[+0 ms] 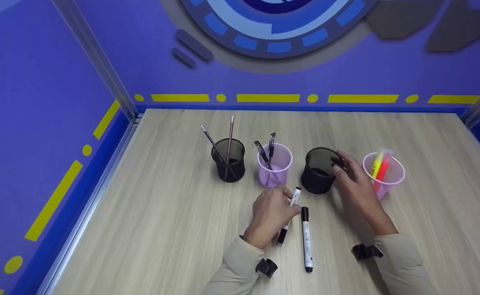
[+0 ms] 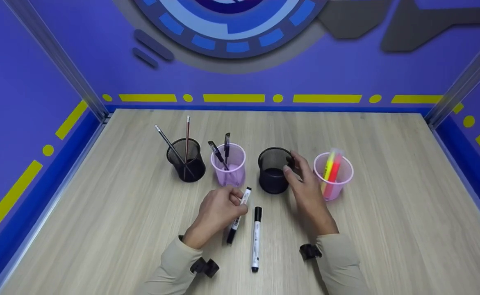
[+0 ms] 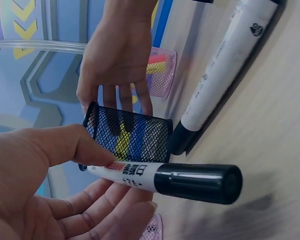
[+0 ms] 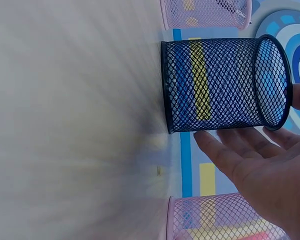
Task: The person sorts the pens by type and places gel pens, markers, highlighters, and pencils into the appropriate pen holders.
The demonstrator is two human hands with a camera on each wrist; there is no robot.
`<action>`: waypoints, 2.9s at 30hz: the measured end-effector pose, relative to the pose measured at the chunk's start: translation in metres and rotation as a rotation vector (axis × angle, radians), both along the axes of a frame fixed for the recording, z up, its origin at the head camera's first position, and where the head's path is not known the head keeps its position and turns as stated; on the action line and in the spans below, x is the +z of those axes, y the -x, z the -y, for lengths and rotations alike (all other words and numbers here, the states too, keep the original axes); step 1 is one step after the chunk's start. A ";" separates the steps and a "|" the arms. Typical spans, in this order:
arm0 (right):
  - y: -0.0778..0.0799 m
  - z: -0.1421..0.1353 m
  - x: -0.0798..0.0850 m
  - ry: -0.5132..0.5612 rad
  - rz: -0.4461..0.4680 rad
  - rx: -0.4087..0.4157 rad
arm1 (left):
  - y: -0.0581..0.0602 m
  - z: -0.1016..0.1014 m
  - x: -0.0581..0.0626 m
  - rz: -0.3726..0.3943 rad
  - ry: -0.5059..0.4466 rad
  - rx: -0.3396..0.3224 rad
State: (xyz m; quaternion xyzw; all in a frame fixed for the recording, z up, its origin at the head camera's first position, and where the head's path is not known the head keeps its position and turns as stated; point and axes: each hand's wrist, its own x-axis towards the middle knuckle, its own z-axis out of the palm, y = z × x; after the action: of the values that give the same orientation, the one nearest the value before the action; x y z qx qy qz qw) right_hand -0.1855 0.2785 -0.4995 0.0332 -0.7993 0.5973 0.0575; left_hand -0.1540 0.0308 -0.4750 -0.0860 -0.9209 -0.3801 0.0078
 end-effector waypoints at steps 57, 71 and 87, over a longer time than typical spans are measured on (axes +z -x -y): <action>-0.001 -0.004 -0.003 0.044 0.054 0.032 | 0.072 -0.015 0.057 0.002 -0.921 -0.083; -0.001 -0.005 -0.004 0.075 0.060 0.045 | 0.086 -0.023 0.062 -0.008 -0.955 -0.059; -0.001 -0.004 -0.005 0.150 0.058 0.054 | 0.107 -0.037 0.063 -0.023 -0.988 -0.057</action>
State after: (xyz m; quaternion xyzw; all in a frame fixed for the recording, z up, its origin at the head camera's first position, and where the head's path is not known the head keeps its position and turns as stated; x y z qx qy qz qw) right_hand -0.1848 0.2824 -0.5049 0.0329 -0.7523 0.6577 0.0204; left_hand -0.2605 0.0674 -0.4124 -0.1015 -0.6278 -0.7703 0.0471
